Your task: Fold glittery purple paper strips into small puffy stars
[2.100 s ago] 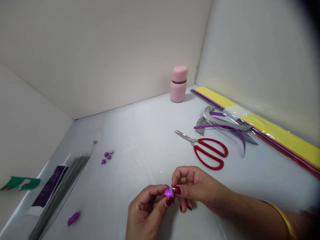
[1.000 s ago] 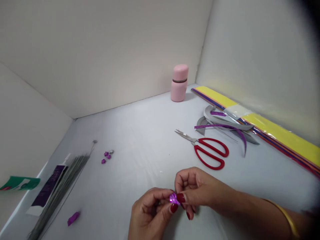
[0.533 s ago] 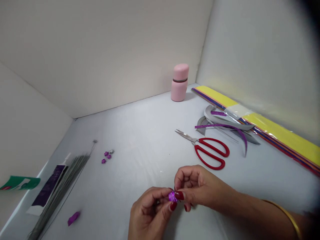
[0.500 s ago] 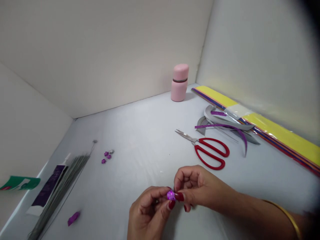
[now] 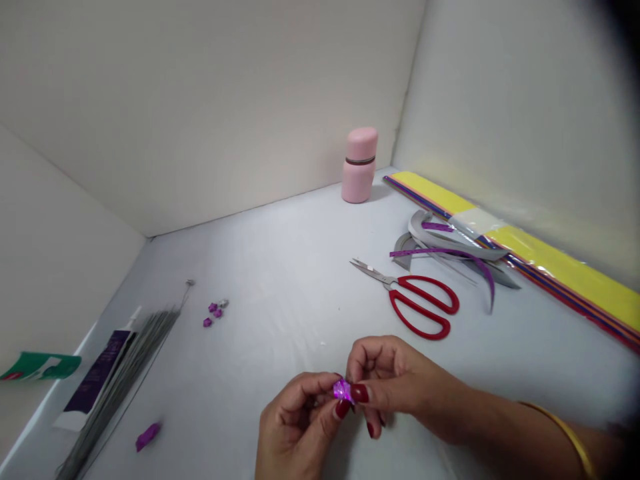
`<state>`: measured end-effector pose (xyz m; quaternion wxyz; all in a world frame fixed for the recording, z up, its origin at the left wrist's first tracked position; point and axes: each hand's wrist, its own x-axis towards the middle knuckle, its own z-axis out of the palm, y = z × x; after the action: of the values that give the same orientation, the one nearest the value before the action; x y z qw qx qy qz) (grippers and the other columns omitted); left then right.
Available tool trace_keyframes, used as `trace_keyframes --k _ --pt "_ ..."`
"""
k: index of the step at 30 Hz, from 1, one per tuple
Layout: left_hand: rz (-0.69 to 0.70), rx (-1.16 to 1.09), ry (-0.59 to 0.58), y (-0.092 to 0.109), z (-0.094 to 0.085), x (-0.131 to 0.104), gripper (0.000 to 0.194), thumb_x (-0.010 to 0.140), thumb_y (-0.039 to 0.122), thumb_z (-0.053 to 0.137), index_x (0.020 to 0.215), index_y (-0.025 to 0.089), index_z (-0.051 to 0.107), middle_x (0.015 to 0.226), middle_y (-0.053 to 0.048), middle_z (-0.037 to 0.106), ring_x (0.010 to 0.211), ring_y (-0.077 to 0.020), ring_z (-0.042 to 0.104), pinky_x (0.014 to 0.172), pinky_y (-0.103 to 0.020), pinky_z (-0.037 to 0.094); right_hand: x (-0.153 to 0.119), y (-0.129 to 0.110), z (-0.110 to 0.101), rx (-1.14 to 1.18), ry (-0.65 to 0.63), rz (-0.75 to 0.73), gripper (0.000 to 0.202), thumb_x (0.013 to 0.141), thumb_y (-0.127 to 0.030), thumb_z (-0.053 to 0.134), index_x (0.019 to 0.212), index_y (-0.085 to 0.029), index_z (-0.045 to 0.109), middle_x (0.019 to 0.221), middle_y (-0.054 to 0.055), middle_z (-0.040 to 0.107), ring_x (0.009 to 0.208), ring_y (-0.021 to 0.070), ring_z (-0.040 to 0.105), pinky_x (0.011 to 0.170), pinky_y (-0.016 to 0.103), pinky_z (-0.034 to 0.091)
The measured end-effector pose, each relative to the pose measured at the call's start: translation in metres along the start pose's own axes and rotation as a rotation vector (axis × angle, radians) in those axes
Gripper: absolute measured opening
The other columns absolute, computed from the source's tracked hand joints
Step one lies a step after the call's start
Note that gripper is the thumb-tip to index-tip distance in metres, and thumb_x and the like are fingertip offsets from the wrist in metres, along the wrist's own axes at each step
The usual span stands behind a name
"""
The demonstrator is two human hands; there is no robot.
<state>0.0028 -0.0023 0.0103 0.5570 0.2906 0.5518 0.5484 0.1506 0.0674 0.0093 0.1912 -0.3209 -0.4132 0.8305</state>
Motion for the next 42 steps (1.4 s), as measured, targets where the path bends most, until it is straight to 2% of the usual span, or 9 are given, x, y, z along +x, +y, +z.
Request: trace_keyframes --k 4,9,19,29,36,40,42 --pt "-0.007 -0.022 -0.056 -0.001 -0.001 0.000 0.015 0.061 0.031 0.079 0.071 0.020 0.074 0.065 -0.002 0.071 0.060 -0.0119 0.063 0.059 -0.017 0.048 0.002 0.003 -0.003 0.122 -0.081 0.013 0.020 0.068 -0.026 0.071 0.070 -0.014 0.055 0.054 -0.003 0.062 0.041 0.0074 0.057 0.039 0.015 0.032" --pt "0.005 0.057 -0.144 -0.004 -0.002 0.000 0.015 0.066 0.033 0.075 0.073 0.020 0.075 0.066 -0.002 0.068 0.059 -0.0108 0.059 0.057 -0.016 0.044 0.004 0.004 -0.009 0.176 -0.150 0.070 0.009 0.065 -0.014 0.066 0.065 -0.013 0.057 0.050 -0.003 0.062 0.039 0.0071 0.057 0.038 0.013 0.038" --pt "0.075 0.098 -0.213 -0.010 -0.005 0.000 0.010 0.069 0.031 0.072 0.075 0.023 0.074 0.070 -0.002 0.069 0.062 -0.0119 0.060 0.058 -0.017 0.045 0.003 -0.002 -0.015 0.027 -0.131 0.145 0.011 0.064 -0.015 0.070 0.065 -0.013 0.059 0.045 -0.005 0.060 0.037 0.0054 0.055 0.037 0.011 0.037" --pt "0.008 0.067 -0.137 -0.001 -0.002 -0.001 0.010 0.067 0.029 0.074 0.073 0.021 0.074 0.067 0.000 0.067 0.061 -0.0088 0.059 0.058 -0.012 0.044 -0.002 -0.007 -0.009 -0.100 -0.024 0.053 0.022 0.067 -0.027 0.074 0.071 -0.013 0.057 0.049 -0.004 0.060 0.042 0.0046 0.054 0.040 0.012 0.033" --pt "0.004 -0.014 -0.165 -0.002 0.000 -0.001 0.009 0.068 0.026 0.073 0.076 0.020 0.072 0.070 -0.002 0.071 0.063 -0.0122 0.064 0.062 -0.017 0.049 0.002 -0.002 -0.006 -0.014 0.014 0.001 0.029 0.064 -0.028 0.077 0.072 -0.015 0.052 0.051 -0.005 0.060 0.042 0.0056 0.055 0.040 0.013 0.033" --pt "0.016 -0.011 -0.032 0.000 0.000 -0.001 0.015 0.061 0.031 0.079 0.072 0.021 0.074 0.066 0.000 0.070 0.061 -0.0097 0.062 0.058 -0.014 0.048 0.002 0.002 -0.006 0.005 -0.013 0.003 0.027 0.067 -0.029 0.075 0.075 -0.016 0.053 0.053 -0.004 0.061 0.044 0.0069 0.057 0.040 0.014 0.034" --pt "-0.002 -0.020 -0.012 0.000 0.000 -0.001 0.018 0.059 0.034 0.080 0.071 0.022 0.074 0.064 0.000 0.069 0.060 -0.0085 0.061 0.057 -0.012 0.047 0.002 0.004 -0.006 -0.010 -0.036 0.009 0.025 0.069 -0.029 0.074 0.076 -0.015 0.055 0.053 -0.003 0.062 0.045 0.0071 0.058 0.041 0.014 0.035"
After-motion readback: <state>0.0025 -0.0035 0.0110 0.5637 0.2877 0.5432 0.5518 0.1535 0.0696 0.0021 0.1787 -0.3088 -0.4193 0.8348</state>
